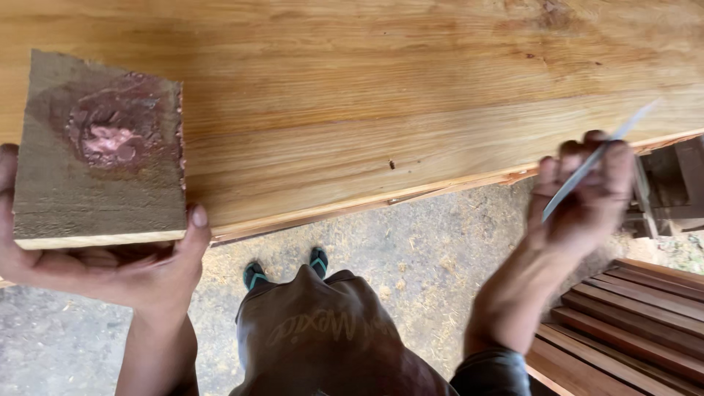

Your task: The person sharpens a chisel on a sanding block, then uses it to scrape a pink filler from a small wooden block and apply it into small holes on a wooden cabinet surface. The person repeatedly scrapes and fills the holes along the cabinet edge.

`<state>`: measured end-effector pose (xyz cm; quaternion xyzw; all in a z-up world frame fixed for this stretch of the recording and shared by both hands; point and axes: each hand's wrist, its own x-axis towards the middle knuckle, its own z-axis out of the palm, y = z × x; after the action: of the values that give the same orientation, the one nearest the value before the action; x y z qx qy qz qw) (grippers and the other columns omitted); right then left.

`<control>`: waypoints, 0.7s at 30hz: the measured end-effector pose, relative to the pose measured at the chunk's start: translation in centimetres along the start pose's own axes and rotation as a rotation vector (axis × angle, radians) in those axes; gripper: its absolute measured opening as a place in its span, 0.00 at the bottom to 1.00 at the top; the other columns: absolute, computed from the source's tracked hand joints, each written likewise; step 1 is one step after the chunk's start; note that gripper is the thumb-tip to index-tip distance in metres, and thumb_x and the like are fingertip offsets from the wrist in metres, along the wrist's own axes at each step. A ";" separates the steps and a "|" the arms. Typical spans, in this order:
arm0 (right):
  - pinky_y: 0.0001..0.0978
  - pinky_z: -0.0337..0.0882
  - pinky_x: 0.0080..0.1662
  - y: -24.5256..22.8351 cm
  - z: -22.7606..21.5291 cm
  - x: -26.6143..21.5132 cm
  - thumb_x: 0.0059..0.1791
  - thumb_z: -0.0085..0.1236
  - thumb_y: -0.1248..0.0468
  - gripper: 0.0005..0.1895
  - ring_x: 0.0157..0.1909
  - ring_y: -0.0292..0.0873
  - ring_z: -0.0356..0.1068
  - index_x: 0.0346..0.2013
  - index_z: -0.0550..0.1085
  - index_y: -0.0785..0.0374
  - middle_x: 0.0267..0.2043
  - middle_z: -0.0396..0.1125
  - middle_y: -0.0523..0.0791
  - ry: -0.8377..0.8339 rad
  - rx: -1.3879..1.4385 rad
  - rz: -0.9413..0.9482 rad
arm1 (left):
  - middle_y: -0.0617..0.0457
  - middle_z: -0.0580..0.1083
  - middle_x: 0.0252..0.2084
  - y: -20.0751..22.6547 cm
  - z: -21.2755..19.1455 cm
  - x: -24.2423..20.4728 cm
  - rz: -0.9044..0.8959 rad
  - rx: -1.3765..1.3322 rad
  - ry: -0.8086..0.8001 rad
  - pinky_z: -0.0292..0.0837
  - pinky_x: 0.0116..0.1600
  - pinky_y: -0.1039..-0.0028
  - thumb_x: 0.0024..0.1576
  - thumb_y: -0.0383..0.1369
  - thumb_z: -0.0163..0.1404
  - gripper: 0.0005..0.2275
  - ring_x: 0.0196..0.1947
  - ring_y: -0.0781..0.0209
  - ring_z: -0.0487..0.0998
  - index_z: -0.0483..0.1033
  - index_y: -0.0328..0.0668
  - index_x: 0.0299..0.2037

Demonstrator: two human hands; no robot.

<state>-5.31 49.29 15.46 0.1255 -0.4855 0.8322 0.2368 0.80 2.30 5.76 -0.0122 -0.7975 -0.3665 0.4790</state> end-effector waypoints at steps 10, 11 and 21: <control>0.32 0.79 0.34 7.4 2.1 -8.3 0.54 0.58 0.60 0.10 0.32 0.42 0.72 0.45 0.74 0.62 0.38 0.73 0.48 -0.137 -0.466 -0.510 | 0.51 0.50 0.73 0.4 0.0 0.7 0.041 -0.003 -0.038 0.64 0.79 0.56 0.52 0.37 0.67 0.49 0.75 0.53 0.56 0.39 0.53 0.76; 0.33 0.79 0.34 7.2 2.7 -8.3 0.56 0.55 0.55 0.13 0.29 0.41 0.70 0.46 0.73 0.62 0.38 0.72 0.47 -0.124 -0.510 -0.561 | 0.51 0.50 0.72 0.3 0.0 0.9 0.055 0.017 -0.035 0.64 0.78 0.55 0.50 0.37 0.67 0.49 0.75 0.52 0.56 0.40 0.53 0.76; 0.24 0.53 0.24 4.7 5.9 -8.3 0.59 0.54 0.61 0.11 0.21 0.29 0.59 0.48 0.76 0.68 0.38 0.74 0.47 -0.312 -1.129 -0.356 | 0.49 0.50 0.71 0.0 -0.4 -0.4 -0.011 0.013 -0.012 0.65 0.78 0.55 0.55 0.39 0.69 0.49 0.73 0.50 0.58 0.39 0.51 0.76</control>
<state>-0.77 40.01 11.27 0.1800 -0.8520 0.3658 0.3284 1.32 2.23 5.52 -0.0071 -0.8028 -0.3640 0.4722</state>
